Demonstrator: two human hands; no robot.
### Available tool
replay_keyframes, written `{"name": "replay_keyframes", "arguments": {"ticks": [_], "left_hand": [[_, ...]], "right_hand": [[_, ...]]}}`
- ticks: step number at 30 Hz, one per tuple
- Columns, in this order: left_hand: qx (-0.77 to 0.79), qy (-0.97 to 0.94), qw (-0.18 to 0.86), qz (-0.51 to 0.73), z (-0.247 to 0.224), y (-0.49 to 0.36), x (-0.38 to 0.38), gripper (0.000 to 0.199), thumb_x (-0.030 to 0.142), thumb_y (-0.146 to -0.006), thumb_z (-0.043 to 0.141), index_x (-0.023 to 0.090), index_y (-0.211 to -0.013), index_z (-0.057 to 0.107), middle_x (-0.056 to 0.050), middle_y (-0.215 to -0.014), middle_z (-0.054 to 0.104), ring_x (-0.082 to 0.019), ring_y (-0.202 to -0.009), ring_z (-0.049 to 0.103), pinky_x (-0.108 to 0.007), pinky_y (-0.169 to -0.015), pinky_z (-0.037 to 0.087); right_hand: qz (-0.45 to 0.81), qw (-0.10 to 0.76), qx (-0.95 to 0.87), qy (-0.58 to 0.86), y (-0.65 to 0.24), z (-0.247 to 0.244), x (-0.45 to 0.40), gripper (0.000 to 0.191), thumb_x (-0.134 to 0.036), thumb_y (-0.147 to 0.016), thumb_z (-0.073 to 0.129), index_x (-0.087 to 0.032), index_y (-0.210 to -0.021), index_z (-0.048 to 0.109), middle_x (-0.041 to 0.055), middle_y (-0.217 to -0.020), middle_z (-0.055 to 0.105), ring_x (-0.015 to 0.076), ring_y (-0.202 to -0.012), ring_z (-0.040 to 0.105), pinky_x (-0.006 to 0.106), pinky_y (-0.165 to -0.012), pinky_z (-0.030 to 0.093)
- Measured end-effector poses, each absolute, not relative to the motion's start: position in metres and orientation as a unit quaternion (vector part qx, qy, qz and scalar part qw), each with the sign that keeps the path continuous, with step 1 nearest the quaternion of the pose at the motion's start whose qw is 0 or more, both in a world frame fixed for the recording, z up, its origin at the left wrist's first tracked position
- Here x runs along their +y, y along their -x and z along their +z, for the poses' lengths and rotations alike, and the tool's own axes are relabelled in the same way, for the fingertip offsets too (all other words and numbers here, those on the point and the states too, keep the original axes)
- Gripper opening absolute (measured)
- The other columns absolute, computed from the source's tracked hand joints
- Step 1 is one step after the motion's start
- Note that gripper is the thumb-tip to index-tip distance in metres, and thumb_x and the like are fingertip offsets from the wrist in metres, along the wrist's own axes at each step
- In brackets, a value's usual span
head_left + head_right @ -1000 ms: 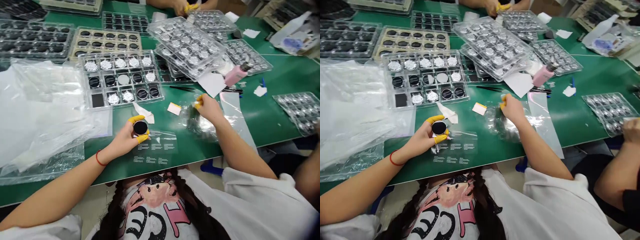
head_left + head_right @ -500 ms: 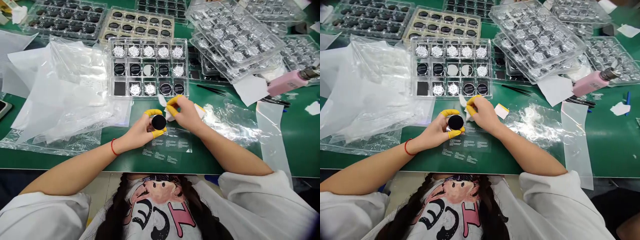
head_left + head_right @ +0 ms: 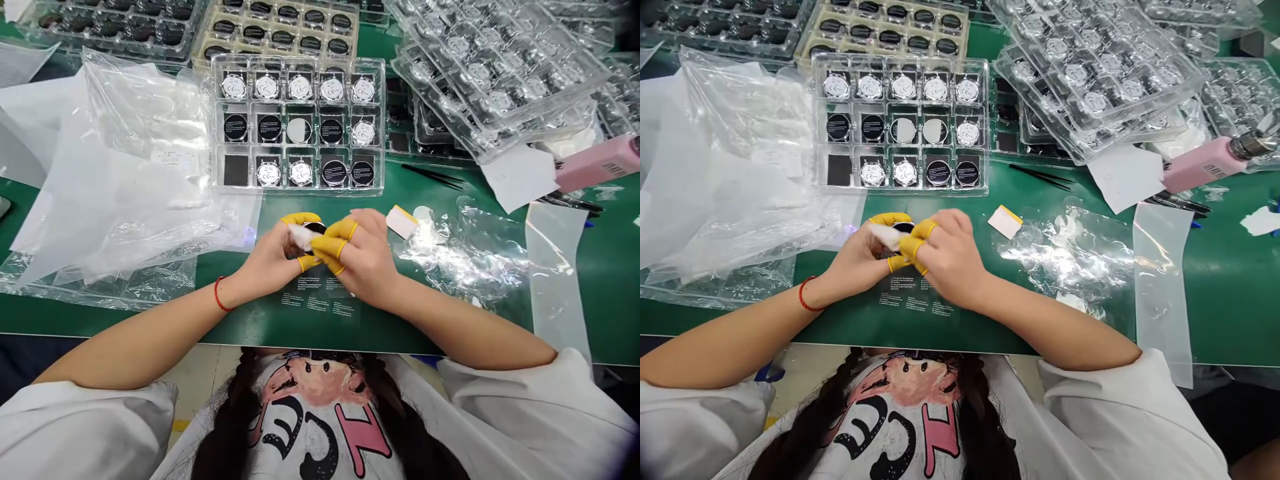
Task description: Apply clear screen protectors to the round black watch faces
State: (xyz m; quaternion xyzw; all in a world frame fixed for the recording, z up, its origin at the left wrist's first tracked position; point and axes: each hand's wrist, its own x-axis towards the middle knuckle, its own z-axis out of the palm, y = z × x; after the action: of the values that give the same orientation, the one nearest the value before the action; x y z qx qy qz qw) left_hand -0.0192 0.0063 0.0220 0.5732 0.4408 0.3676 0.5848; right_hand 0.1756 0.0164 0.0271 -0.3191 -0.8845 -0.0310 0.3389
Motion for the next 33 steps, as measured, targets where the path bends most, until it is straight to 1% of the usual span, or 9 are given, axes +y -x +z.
{"name": "replay_keyframes", "arguments": {"ticks": [3,5,8,12,15,21,25,29,33], "left_hand": [[0.451,-0.596,0.561,0.355,0.021,0.021,0.007,0.05,0.025,-0.075,0.08,0.019,-0.119,0.058,-0.005,-0.104,0.07,-0.016,-0.084,0.066,-0.026,-0.071,0.051],[0.443,-0.576,0.587,0.357,0.019,0.02,0.007,0.051,0.026,-0.073,0.083,0.018,-0.117,0.057,-0.005,-0.107,0.07,-0.017,-0.089,0.068,-0.028,-0.076,0.054],[0.429,-0.529,0.638,0.359,0.021,0.016,0.007,0.053,0.029,-0.073,0.085,0.019,-0.115,0.054,-0.003,-0.097,0.072,-0.017,-0.086,0.071,-0.028,-0.079,0.056],[0.427,-0.509,0.646,0.376,0.033,0.014,0.004,0.057,0.029,-0.075,0.085,0.019,-0.118,0.05,-0.002,-0.089,0.074,-0.017,-0.082,0.074,-0.028,-0.076,0.058],[0.438,-0.51,0.614,0.413,0.038,0.018,0.004,0.057,0.027,-0.077,0.083,0.02,-0.12,0.046,-0.004,-0.094,0.076,-0.018,-0.089,0.076,-0.029,-0.08,0.06],[0.424,-0.532,0.579,0.45,0.035,0.022,0.005,0.052,0.028,-0.081,0.08,0.024,-0.12,0.047,-0.005,-0.108,0.075,-0.021,-0.099,0.077,-0.034,-0.093,0.062],[0.428,-0.531,0.571,0.458,0.036,0.022,0.006,0.053,0.027,-0.08,0.081,0.024,-0.119,0.046,-0.004,-0.107,0.074,-0.021,-0.099,0.077,-0.034,-0.094,0.062],[0.425,-0.518,0.584,0.458,0.037,0.021,0.007,0.054,0.027,-0.08,0.08,0.023,-0.12,0.045,-0.004,-0.106,0.074,-0.021,-0.099,0.077,-0.035,-0.094,0.062],[0.434,-0.518,0.598,0.431,0.027,0.018,0.009,0.057,0.027,-0.079,0.08,0.024,-0.122,0.043,-0.004,-0.104,0.074,-0.024,-0.107,0.075,-0.039,-0.096,0.061]], "right_hand": [[-0.029,0.304,-0.904,0.299,-0.172,0.026,0.009,0.019,-0.021,-0.099,0.054,-0.029,-0.095,0.071,0.0015,-0.096,0.07,0.0193,-0.098,0.054,0.043,-0.1,0.034],[-0.027,0.304,-0.897,0.321,-0.17,0.023,0.014,0.02,-0.023,-0.099,0.052,-0.027,-0.092,0.07,0.0036,-0.096,0.069,0.0212,-0.099,0.054,0.045,-0.098,0.034],[-0.001,0.319,-0.866,0.385,-0.172,0.018,0.031,0.023,-0.029,-0.101,0.049,-0.024,-0.091,0.069,0.0065,-0.094,0.069,0.0236,-0.099,0.055,0.046,-0.094,0.036],[0.055,0.323,-0.824,0.463,-0.188,0.023,0.051,0.02,-0.036,-0.099,0.054,-0.022,-0.102,0.068,0.0082,-0.1,0.07,0.0259,-0.1,0.058,0.048,-0.094,0.04],[0.143,0.316,-0.787,0.51,-0.201,0.037,0.057,0.024,-0.031,-0.093,0.06,-0.02,-0.113,0.068,0.0099,-0.109,0.071,0.0278,-0.107,0.06,0.049,-0.094,0.045],[0.364,0.244,-0.732,0.521,-0.209,0.063,0.055,0.011,-0.027,-0.087,0.064,-0.02,-0.086,0.073,0.0051,-0.095,0.074,0.0207,-0.09,0.066,0.039,-0.082,0.053],[0.402,0.225,-0.721,0.517,-0.204,0.067,0.051,0.008,-0.023,-0.084,0.066,-0.02,-0.085,0.073,0.0046,-0.093,0.074,0.0189,-0.085,0.065,0.035,-0.075,0.052],[0.407,0.218,-0.724,0.513,-0.202,0.071,0.048,0.004,-0.016,-0.079,0.067,-0.019,-0.08,0.07,0.0038,-0.09,0.073,0.0186,-0.085,0.064,0.036,-0.079,0.052],[0.438,0.262,-0.711,0.485,-0.205,0.079,0.047,0.009,-0.028,-0.084,0.07,-0.02,-0.081,0.068,0.0033,-0.091,0.071,0.0185,-0.086,0.063,0.038,-0.085,0.051]]}}
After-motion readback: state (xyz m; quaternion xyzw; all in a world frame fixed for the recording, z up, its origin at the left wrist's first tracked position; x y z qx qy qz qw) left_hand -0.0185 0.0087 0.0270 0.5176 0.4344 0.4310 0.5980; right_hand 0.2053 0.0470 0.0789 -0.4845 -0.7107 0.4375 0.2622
